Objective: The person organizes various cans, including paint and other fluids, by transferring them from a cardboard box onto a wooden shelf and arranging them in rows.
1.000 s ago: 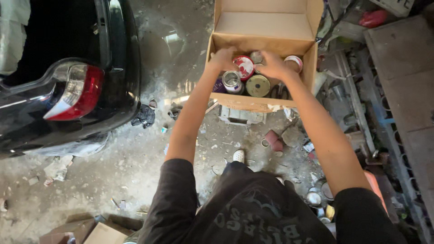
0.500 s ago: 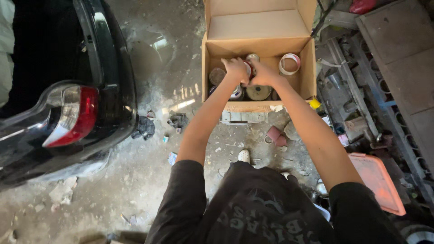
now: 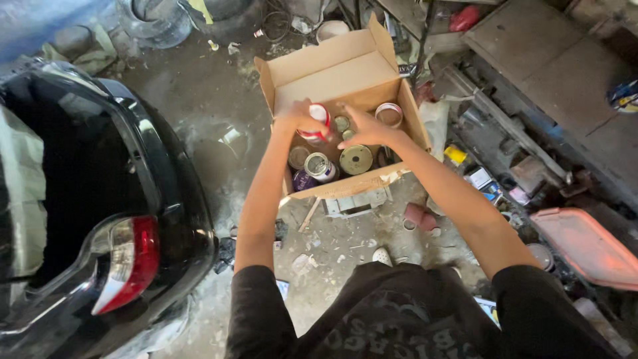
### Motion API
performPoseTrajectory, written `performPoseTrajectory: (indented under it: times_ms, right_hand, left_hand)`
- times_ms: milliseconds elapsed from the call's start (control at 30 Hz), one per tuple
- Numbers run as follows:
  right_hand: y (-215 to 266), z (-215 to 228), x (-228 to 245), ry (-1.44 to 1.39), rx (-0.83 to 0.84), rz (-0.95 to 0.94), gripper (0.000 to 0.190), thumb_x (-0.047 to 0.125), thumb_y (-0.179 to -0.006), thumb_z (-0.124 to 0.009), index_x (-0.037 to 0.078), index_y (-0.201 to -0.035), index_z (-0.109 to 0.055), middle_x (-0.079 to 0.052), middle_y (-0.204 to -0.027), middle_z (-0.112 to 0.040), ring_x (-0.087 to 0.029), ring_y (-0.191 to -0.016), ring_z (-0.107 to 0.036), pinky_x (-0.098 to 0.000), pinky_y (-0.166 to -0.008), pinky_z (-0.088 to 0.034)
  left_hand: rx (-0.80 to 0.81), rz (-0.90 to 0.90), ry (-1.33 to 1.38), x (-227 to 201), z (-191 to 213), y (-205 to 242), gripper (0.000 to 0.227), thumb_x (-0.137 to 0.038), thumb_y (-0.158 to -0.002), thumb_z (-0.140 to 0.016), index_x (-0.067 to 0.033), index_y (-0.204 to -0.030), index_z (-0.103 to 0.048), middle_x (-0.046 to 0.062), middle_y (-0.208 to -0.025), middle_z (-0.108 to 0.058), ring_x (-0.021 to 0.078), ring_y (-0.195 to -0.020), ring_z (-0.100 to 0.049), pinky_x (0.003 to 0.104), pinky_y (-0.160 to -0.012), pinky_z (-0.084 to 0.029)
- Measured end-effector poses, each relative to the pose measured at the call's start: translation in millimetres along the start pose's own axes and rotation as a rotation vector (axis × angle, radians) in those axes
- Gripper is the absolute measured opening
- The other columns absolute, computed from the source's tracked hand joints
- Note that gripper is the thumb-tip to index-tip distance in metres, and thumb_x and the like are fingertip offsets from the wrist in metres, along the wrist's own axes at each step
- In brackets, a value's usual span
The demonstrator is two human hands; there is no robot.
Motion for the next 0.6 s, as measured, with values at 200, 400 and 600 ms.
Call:
performPoseTrajectory:
  times_ms: [200, 400, 600]
  right_hand:
    - [-1, 14, 66, -0.066, -0.208, 0.109, 0.132, 0.041, -0.067, -0.098, -0.005, -0.160, -0.016, -0.031, -0.157, -0.036, -0.041, -0.146, -0.037, -0.0450, -0.119, -0.033]
    - [2, 34, 65, -0.159, -0.350, 0.047, 0.115, 0.031, -0.068, -0.099, 0.001, -0.154, -0.030, -0.018, -0.150, -0.050, -0.031, -0.140, -0.053, -0.0419, -0.118, -0.045]
    - [8, 54, 64, -0.517, -0.217, -0.039, 0.114, 0.017, -0.063, -0.097, 0.008, -0.155, -0.030, -0.012, -0.151, -0.047, -0.023, -0.141, -0.048, -0.0408, -0.116, -0.046]
  left_hand:
    - [-0.154, -0.053, 0.066, -33, 41, 9, 0.118, -0.078, -0.054, -0.081, 0.0066, -0.132, -0.055, 0.030, -0.125, -0.065, 0.0417, -0.116, -0.066, 0.046, -0.095, -0.054]
    - [-0.226, -0.161, 0.403, -46, 40, 10, 0.107, -0.079, -0.067, -0.071, 0.0005, -0.137, -0.052, 0.024, -0.121, -0.070, 0.0345, -0.112, -0.070, 0.043, -0.094, -0.055]
    - [-0.021, 0.072, 1.137, -19, -9, -14, 0.082, -0.076, -0.084, -0.052, -0.0140, -0.138, -0.058, 0.012, -0.127, -0.067, 0.0278, -0.108, -0.068, 0.047, -0.090, -0.054]
Point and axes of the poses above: each hand's wrist, its own y-axis away from the middle knuckle, its own z-axis out of the back of the hand, x = y × z, the point moved 1 cm from there along -y, towards the middle knuckle
